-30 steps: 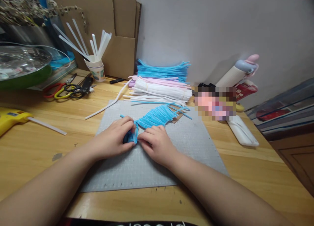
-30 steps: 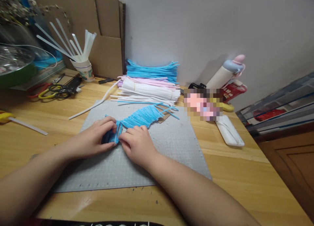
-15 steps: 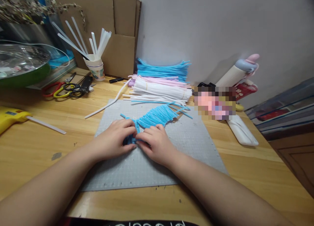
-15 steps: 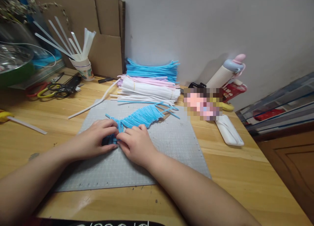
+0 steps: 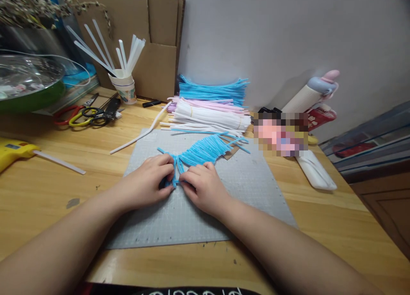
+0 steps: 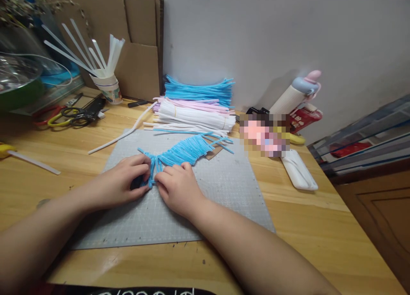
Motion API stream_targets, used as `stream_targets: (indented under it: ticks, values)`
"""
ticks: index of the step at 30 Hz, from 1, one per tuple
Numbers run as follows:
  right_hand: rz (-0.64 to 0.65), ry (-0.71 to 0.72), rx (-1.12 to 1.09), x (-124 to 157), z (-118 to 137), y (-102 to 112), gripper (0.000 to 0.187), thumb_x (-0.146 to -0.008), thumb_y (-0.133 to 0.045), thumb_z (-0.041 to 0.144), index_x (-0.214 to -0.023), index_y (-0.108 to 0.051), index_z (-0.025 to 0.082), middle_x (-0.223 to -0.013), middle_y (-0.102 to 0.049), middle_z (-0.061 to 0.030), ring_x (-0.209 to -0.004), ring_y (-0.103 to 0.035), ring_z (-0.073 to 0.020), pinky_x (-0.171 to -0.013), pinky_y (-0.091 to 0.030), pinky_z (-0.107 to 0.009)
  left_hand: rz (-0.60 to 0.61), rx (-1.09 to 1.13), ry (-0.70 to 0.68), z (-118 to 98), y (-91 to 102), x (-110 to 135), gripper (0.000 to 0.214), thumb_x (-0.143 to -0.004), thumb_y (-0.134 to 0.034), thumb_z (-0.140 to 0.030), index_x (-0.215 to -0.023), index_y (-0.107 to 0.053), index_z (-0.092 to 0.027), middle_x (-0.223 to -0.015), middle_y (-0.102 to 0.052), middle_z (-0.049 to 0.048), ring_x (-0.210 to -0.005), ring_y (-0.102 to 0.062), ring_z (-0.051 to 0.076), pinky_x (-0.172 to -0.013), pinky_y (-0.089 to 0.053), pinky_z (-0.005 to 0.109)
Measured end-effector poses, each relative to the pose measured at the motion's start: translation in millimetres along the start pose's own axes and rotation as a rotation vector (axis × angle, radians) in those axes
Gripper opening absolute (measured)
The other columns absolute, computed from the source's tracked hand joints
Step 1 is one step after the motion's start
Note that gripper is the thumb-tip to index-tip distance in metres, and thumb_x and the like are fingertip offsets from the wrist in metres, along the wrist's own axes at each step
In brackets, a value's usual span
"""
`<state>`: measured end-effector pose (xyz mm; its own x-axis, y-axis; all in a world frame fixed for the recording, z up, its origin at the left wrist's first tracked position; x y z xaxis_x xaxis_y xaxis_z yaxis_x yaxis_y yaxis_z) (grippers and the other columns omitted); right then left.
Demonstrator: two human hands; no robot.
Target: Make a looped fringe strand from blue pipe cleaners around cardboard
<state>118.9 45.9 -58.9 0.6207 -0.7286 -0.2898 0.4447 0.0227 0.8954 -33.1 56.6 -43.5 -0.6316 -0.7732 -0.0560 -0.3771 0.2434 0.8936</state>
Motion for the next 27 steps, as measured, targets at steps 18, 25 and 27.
stream_targets:
  ticks: [18,25,27]
  values:
    - [0.028,-0.031,-0.228,-3,-1,-6,0.006,-0.087,-0.059,0.017,-0.092,-0.057,0.019,-0.093,-0.067,-0.0001,-0.088,-0.054,-0.0169,-0.079,-0.026,-0.031,-0.072,0.015,-0.005,7,-7.7,-4,0.009,-0.081,-0.059,-0.026,-0.081,-0.062,-0.018,-0.097,-0.056,0.0052,-0.094,-0.054,0.021,-0.084,-0.042,0.036]
    - [0.067,-0.029,-0.073,-3,5,-1,0.011,-0.089,-0.056,0.03,-0.093,-0.06,0.02,-0.093,-0.063,-0.0034,-0.09,-0.052,-0.0198,-0.08,-0.026,-0.034,-0.098,0.028,0.004,6,-9.3,-4,0.005,-0.075,-0.057,-0.016,-0.072,-0.06,-0.018,-0.093,-0.056,0.0039,-0.09,-0.054,0.02,-0.083,-0.041,0.036]
    - [0.065,-0.049,-0.009,-3,5,-1,0.011,-0.089,-0.055,0.03,-0.09,-0.059,0.02,-0.092,-0.062,-0.0042,-0.09,-0.051,-0.0206,-0.08,-0.026,-0.035,-0.097,0.044,0.005,3,-7.8,-2,0.005,-0.074,-0.055,-0.015,-0.071,-0.058,-0.018,-0.092,-0.055,0.0041,-0.09,-0.053,0.02,-0.083,-0.042,0.036]
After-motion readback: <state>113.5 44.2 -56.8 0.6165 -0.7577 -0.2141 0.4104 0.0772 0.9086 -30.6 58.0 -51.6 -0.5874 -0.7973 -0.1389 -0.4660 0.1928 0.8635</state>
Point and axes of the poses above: each hand's wrist, its own x-axis away from the middle knuckle, its own y-axis out of the back of the hand, z = x × y, the point moved 4 cm from there along -x, towards the middle knuckle
